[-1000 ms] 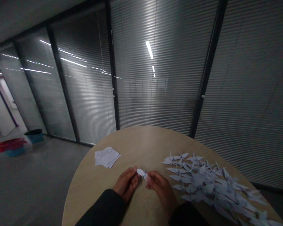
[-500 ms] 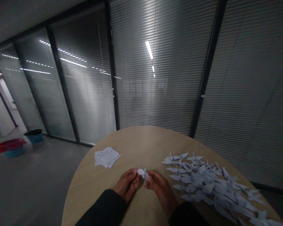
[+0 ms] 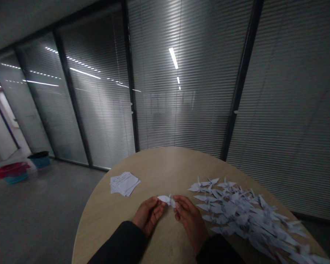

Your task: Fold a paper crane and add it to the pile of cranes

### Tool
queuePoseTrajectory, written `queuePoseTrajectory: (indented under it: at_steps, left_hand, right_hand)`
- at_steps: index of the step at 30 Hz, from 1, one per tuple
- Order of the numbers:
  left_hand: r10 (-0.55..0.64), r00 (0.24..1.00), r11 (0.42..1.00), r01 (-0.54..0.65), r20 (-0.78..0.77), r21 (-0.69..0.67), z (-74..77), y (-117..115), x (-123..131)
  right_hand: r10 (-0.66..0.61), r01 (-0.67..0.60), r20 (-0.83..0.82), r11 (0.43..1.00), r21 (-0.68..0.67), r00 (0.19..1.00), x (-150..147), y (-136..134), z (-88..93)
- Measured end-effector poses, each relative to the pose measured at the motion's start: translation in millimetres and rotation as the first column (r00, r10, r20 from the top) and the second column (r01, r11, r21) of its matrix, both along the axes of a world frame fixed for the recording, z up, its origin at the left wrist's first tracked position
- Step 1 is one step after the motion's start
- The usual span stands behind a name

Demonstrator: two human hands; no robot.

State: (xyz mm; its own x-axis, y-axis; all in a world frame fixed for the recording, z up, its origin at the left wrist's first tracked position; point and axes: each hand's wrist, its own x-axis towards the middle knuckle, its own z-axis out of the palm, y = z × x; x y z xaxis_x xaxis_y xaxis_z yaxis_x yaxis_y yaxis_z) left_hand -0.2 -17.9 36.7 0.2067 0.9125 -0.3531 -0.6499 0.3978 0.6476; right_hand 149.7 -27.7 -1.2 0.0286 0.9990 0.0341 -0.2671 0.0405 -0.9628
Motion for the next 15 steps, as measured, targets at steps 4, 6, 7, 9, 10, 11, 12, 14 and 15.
queuePoseTrajectory:
  at_steps: [4,6,7,9,10,11,12,14,15]
  left_hand:
    - [0.024,0.996,1.000,-0.024,-0.082,0.007,-0.6,0.4,-1.7]
    - [0.052,0.988,0.992,-0.035,-0.143,0.120,-2.3,0.2,-2.6]
    - [0.077,0.980,0.979,-0.039,-0.185,0.202,-3.0,-0.1,-2.9]
    - [0.147,0.946,0.931,-0.034,-0.288,0.363,-3.6,-1.1,-2.8]
    - [0.180,0.923,0.905,-0.019,-0.340,0.425,-3.3,-1.9,-2.5]
    - [0.205,0.899,0.884,0.000,-0.387,0.468,-2.6,-2.8,-2.0]
    - [0.222,0.877,0.871,0.017,-0.425,0.490,-1.6,-3.8,-1.4]
    - [0.229,0.851,0.862,0.048,-0.473,0.504,0.7,-5.8,-0.1]
    - [0.222,0.845,0.863,0.062,-0.486,0.502,1.6,-6.5,0.4]
  right_hand:
    - [-0.018,0.018,-0.014,0.999,-0.043,1.000,-1.0,-4.1,7.4]
    - [-0.024,0.023,-0.025,0.999,-0.029,0.999,-0.9,-4.2,7.5]
    - [-0.032,0.031,-0.027,0.999,-0.025,0.999,-0.6,-3.6,6.5]
    - [-0.056,0.055,-0.029,0.998,-0.029,0.998,0.3,-1.9,3.4]
    - [-0.061,0.060,-0.029,0.998,-0.030,0.998,0.7,-0.9,1.6]
    - [-0.059,0.059,-0.029,0.998,-0.027,0.998,1.2,-0.2,0.0]
    - [-0.048,0.048,-0.029,0.999,-0.020,0.998,1.6,0.3,-1.2]
    - [-0.020,0.020,-0.014,1.000,0.011,1.000,1.8,0.4,-2.1]
    - [-0.010,0.010,0.003,0.999,0.030,1.000,1.6,-0.1,-1.8]
